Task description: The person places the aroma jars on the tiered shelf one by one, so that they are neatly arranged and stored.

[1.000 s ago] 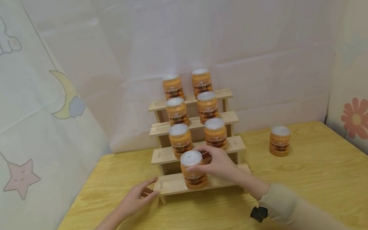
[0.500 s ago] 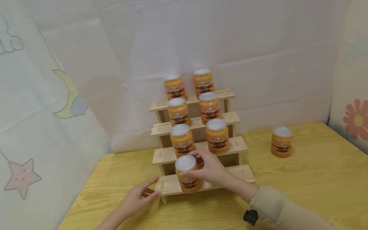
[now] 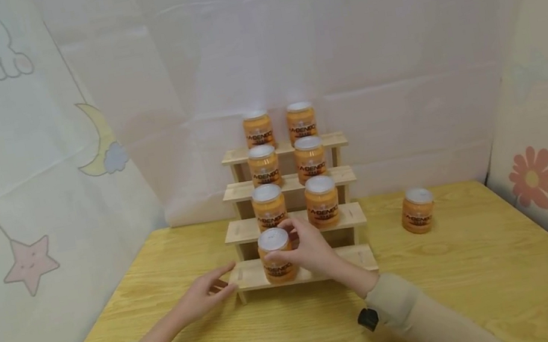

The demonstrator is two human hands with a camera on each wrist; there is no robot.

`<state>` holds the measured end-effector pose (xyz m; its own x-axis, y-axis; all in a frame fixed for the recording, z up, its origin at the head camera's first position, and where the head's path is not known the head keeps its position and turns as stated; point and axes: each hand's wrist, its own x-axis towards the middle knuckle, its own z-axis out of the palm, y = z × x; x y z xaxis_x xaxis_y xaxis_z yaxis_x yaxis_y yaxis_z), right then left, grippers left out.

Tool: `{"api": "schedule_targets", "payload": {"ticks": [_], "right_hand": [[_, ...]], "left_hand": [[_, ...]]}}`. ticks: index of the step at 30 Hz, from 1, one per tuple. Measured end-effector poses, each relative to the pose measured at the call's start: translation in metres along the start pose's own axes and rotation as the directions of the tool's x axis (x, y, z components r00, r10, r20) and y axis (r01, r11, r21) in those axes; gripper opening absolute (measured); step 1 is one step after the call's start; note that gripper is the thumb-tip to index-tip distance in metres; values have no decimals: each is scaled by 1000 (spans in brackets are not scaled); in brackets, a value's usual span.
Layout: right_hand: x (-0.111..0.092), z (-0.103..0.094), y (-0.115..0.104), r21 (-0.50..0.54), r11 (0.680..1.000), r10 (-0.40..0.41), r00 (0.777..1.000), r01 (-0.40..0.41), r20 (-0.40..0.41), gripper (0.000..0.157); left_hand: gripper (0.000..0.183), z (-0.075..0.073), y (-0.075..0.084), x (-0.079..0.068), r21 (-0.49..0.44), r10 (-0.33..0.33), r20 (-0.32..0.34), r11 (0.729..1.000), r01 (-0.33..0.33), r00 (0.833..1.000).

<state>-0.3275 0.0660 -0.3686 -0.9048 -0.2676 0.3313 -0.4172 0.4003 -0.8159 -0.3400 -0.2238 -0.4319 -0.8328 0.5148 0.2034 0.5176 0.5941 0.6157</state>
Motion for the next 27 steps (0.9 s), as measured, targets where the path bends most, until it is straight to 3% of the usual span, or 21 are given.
{"api": "schedule_targets", "payload": {"ticks": [13,19,24,27], "right_hand": [[0,-1,4,-33,999,-20,1000,21,3,60],[-3,-9,4,-94,991,-94,995,96,30,60],[-6,-23,5,-96,979,-178,983,181,43,53],[-7,-32,6,-75,978,-189,981,192,54,50]], "left_hand": [[63,0,0,0,6,-1,4,1000,1,1000],[63,0,0,0,-1,1,4,1000,-1,1000],[63,0,0,0,-6,6,6,1000,-6,1000],[64,-1,0,0,-12,3,8,1000,-3,1000]]}}
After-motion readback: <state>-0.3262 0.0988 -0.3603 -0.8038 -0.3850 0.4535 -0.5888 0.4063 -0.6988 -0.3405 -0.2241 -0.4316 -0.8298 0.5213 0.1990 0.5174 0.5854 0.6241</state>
